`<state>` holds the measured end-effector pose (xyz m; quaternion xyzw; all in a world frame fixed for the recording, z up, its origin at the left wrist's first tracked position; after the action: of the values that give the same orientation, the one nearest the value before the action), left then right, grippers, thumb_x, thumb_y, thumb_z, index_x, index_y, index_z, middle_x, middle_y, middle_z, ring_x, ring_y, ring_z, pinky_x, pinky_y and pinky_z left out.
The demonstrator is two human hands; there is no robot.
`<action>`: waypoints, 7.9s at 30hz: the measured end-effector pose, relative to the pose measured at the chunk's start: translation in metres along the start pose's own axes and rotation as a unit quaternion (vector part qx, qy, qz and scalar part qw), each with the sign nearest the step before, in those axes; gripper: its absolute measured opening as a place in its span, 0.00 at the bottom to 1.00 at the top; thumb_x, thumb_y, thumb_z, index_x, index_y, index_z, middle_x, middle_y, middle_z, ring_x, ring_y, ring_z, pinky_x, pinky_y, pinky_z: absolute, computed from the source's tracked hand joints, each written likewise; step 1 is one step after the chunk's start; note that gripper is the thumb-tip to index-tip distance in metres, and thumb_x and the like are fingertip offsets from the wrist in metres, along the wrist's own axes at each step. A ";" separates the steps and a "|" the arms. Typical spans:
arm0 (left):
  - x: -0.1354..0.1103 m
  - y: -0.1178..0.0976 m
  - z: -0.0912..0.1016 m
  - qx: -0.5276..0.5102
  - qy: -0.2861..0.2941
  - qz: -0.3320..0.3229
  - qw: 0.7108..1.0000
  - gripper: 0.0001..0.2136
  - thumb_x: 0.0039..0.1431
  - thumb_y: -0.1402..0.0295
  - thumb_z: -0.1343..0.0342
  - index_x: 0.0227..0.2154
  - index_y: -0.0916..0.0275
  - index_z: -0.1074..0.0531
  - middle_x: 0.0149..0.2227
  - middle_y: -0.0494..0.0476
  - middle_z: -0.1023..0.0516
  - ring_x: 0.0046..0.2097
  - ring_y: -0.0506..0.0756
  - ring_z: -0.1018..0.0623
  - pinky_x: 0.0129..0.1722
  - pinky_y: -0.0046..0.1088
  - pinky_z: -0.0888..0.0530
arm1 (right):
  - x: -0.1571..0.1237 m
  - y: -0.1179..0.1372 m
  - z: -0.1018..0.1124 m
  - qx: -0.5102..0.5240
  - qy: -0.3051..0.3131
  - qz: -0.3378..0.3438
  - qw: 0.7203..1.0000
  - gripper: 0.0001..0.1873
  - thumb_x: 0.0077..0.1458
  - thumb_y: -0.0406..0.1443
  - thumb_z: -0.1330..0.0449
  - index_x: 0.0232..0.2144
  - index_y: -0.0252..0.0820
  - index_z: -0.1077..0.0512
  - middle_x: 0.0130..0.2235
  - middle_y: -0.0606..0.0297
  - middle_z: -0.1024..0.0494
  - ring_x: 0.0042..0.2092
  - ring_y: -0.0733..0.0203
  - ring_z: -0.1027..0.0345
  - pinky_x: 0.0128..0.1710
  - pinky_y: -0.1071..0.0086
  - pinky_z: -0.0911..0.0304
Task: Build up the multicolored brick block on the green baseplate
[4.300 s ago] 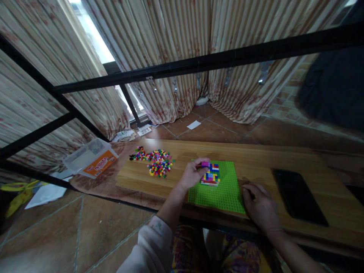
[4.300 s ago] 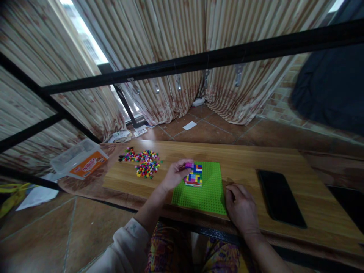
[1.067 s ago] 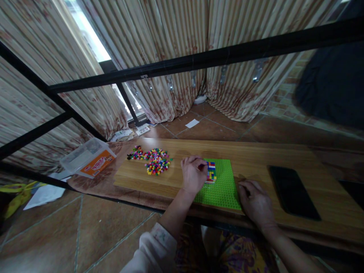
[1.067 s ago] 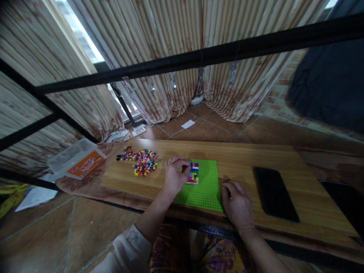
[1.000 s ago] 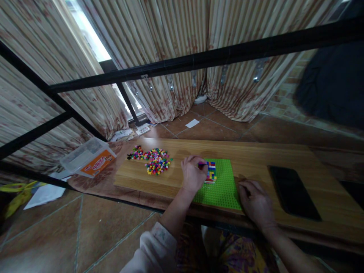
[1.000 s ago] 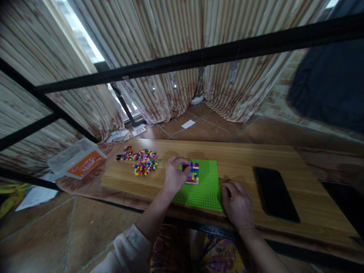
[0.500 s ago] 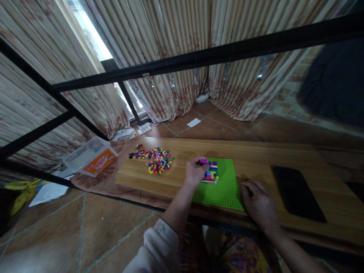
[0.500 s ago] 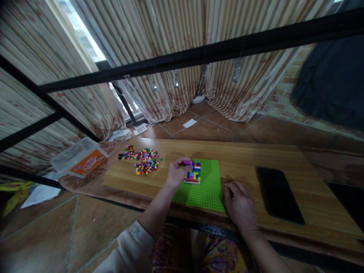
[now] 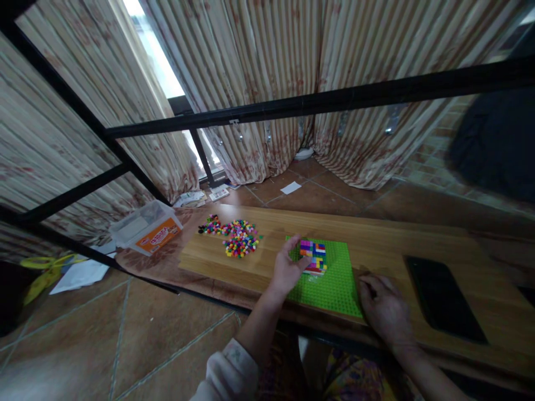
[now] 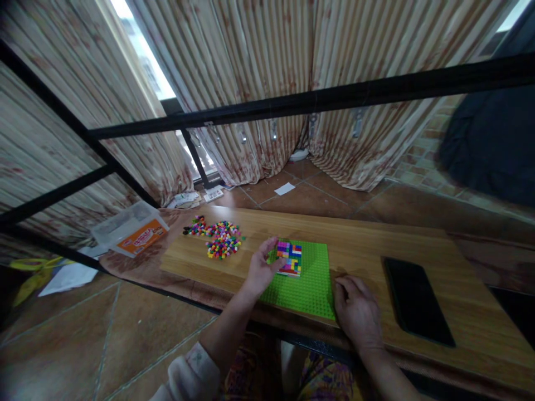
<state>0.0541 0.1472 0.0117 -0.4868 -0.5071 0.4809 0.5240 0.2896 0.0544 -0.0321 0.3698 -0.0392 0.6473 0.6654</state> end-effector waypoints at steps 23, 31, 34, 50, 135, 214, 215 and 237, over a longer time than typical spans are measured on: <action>-0.035 0.021 0.170 0.324 -0.255 0.088 0.907 0.11 0.53 0.75 0.44 0.40 0.64 0.24 0.36 0.56 0.21 0.37 0.53 0.22 0.40 0.28 0.28 | -0.005 -0.020 -0.002 -0.004 -0.012 0.066 0.998 0.16 0.55 0.44 0.51 0.34 0.53 0.23 0.36 0.53 0.22 0.35 0.44 0.27 0.30 0.53 0.37; -0.022 0.015 0.150 0.439 -0.215 0.078 0.869 0.11 0.60 0.68 0.46 0.45 0.57 0.24 0.44 0.58 0.22 0.42 0.56 0.22 0.42 0.29 0.30 | 0.000 -0.020 0.005 0.004 0.024 0.103 0.994 0.18 0.54 0.45 0.51 0.36 0.52 0.22 0.36 0.51 0.22 0.36 0.43 0.27 0.29 0.52 0.37; -0.015 0.017 0.148 0.468 -0.201 0.092 0.856 0.11 0.61 0.64 0.46 0.45 0.56 0.25 0.46 0.59 0.23 0.42 0.57 0.22 0.40 0.30 0.30 | 0.000 -0.019 0.004 0.004 0.026 0.105 0.994 0.17 0.54 0.44 0.51 0.33 0.55 0.22 0.35 0.53 0.22 0.36 0.44 0.27 0.28 0.53 0.36; -0.019 0.019 0.149 0.478 -0.156 0.048 0.863 0.08 0.63 0.68 0.47 0.42 0.57 0.26 0.47 0.57 0.24 0.43 0.55 0.22 0.40 0.28 0.31 | -0.002 -0.007 0.005 -0.015 -0.008 0.060 0.998 0.16 0.58 0.45 0.50 0.35 0.47 0.24 0.37 0.54 0.21 0.36 0.48 0.27 0.35 0.57 0.34; 0.008 0.001 0.005 0.022 -0.083 0.023 0.996 0.09 0.57 0.66 0.40 0.39 0.65 0.23 0.36 0.59 0.18 0.38 0.53 0.20 0.40 0.28 0.24 | 0.001 0.001 0.000 0.023 0.022 -0.028 0.999 0.13 0.63 0.42 0.49 0.35 0.44 0.27 0.39 0.58 0.23 0.40 0.55 0.28 0.44 0.61 0.34; -0.008 0.031 0.089 -0.237 -0.174 0.062 0.954 0.15 0.47 0.59 0.33 0.36 0.63 0.20 0.35 0.55 0.20 0.38 0.51 0.23 0.47 0.30 0.29 | 0.000 -0.001 0.005 0.000 -0.010 0.017 1.000 0.15 0.61 0.44 0.48 0.34 0.42 0.26 0.39 0.57 0.22 0.38 0.56 0.27 0.42 0.64 0.33; -0.011 0.031 0.098 -0.218 -0.181 0.053 0.958 0.15 0.48 0.59 0.34 0.37 0.62 0.20 0.36 0.55 0.20 0.39 0.51 0.23 0.47 0.30 0.29 | 0.000 -0.002 0.005 -0.002 -0.011 0.015 1.000 0.16 0.61 0.44 0.48 0.35 0.42 0.25 0.39 0.57 0.22 0.38 0.56 0.27 0.42 0.64 0.33; 0.014 0.018 0.121 0.510 0.063 -0.067 0.855 0.12 0.65 0.65 0.53 0.36 0.60 0.25 0.40 0.64 0.21 0.41 0.58 0.22 0.41 0.30 0.31 | -0.003 0.209 -0.066 0.138 0.199 0.146 0.959 0.13 0.63 0.34 0.48 0.46 0.46 0.27 0.43 0.58 0.24 0.45 0.53 0.29 0.47 0.58 0.32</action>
<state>-0.0663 0.1652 -0.0039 -0.1454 -0.1876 0.6043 0.7606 0.0751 0.0647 0.0107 0.3118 0.1301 0.7972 0.5004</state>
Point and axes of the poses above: each hand's wrist, its own x-axis towards the middle knuckle, its own z-axis out of the back of the hand, y = z × x, the point moved 5 cm from there along x, towards the middle knuckle
